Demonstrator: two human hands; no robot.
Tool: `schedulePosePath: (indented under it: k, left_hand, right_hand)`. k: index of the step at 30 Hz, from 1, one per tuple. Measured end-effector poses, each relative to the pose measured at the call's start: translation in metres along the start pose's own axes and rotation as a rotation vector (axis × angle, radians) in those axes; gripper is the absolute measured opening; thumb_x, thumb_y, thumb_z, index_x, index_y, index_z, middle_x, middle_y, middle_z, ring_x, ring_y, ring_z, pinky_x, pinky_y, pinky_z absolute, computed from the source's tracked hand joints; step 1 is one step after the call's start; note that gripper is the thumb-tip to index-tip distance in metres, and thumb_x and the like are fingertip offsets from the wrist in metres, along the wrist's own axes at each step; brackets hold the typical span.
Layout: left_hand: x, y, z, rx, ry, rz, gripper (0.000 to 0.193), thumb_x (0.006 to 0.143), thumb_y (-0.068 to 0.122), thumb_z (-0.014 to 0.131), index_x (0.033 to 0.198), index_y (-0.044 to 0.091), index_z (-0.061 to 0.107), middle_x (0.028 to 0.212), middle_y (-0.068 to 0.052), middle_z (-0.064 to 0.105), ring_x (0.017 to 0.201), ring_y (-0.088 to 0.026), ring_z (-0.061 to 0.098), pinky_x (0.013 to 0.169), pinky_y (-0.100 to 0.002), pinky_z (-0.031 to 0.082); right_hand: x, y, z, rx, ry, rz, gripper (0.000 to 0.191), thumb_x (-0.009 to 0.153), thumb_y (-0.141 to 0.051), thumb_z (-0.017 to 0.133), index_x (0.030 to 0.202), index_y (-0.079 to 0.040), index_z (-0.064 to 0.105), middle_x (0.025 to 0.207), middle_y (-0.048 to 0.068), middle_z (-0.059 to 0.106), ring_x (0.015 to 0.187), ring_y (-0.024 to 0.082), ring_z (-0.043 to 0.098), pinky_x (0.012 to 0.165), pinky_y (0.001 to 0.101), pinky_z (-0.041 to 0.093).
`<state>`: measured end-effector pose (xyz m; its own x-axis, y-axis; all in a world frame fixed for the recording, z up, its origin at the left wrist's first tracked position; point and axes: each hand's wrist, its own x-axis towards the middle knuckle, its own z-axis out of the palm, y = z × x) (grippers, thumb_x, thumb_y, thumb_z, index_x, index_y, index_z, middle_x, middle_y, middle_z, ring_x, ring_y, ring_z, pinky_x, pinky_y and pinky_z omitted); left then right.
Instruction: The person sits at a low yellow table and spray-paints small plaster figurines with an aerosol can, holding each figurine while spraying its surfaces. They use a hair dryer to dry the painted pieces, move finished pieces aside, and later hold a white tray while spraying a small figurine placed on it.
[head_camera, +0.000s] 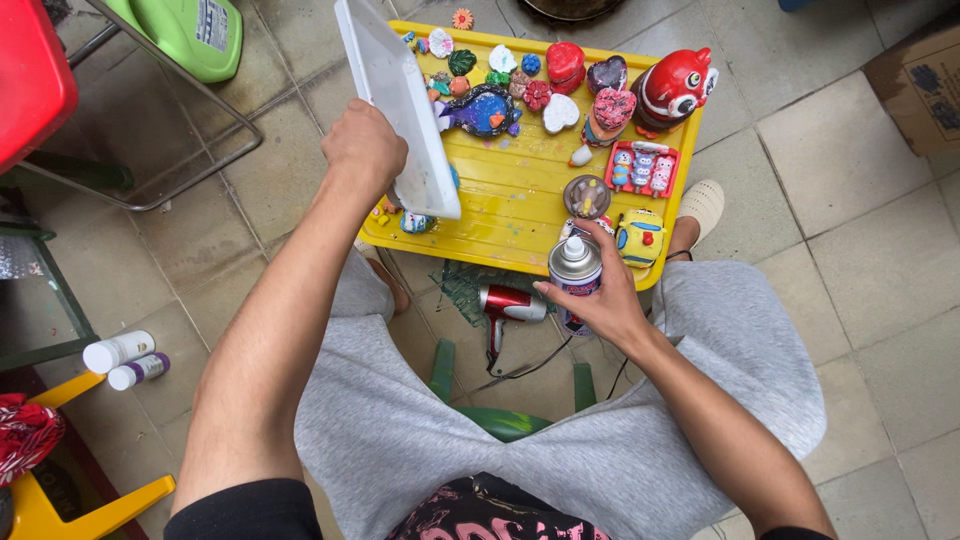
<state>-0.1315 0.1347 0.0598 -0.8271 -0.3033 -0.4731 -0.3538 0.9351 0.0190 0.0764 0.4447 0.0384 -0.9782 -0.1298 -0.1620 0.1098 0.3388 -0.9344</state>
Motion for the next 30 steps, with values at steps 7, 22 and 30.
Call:
schedulePosePath:
  k: [7, 22, 30]
  left_hand:
    - [-0.009, -0.011, -0.008, 0.008, -0.009, 0.029, 0.056, 0.089, 0.019, 0.069, 0.13, -0.011, 0.047, 0.119, -0.03, 0.067, 0.115, -0.041, 0.066, 0.099, -0.047, 0.052]
    - [-0.017, -0.044, -0.043, -0.384, -0.046, -0.082, 0.037, 0.098, 0.012, 0.052, 0.125, -0.011, 0.059, 0.094, -0.025, 0.076, 0.061, -0.029, 0.072, 0.052, -0.039, 0.057]
    - [-0.046, -0.109, 0.049, -1.103, 0.169, 0.566, 0.043, 0.109, 0.021, 0.056, 0.142, -0.006, 0.05, 0.13, -0.027, 0.067, 0.116, -0.025, 0.065, 0.099, -0.036, 0.052]
  right_hand:
    - [0.001, 0.004, 0.004, -0.047, -0.02, 0.003, 0.094, 0.075, -0.027, 0.092, 0.15, -0.009, 0.039, 0.129, 0.015, 0.064, 0.118, 0.023, 0.065, 0.102, 0.0365, 0.052]
    - [0.002, 0.008, 0.007, -0.062, -0.036, -0.013, 0.095, 0.075, -0.028, 0.092, 0.15, -0.008, 0.039, 0.131, 0.017, 0.061, 0.121, 0.025, 0.063, 0.104, 0.0372, 0.05]
    - [0.007, 0.011, 0.015, -0.045, 0.008, -0.007, 0.097, 0.076, -0.027, 0.091, 0.152, -0.006, 0.036, 0.135, 0.016, 0.06, 0.123, 0.024, 0.063, 0.105, 0.0371, 0.05]
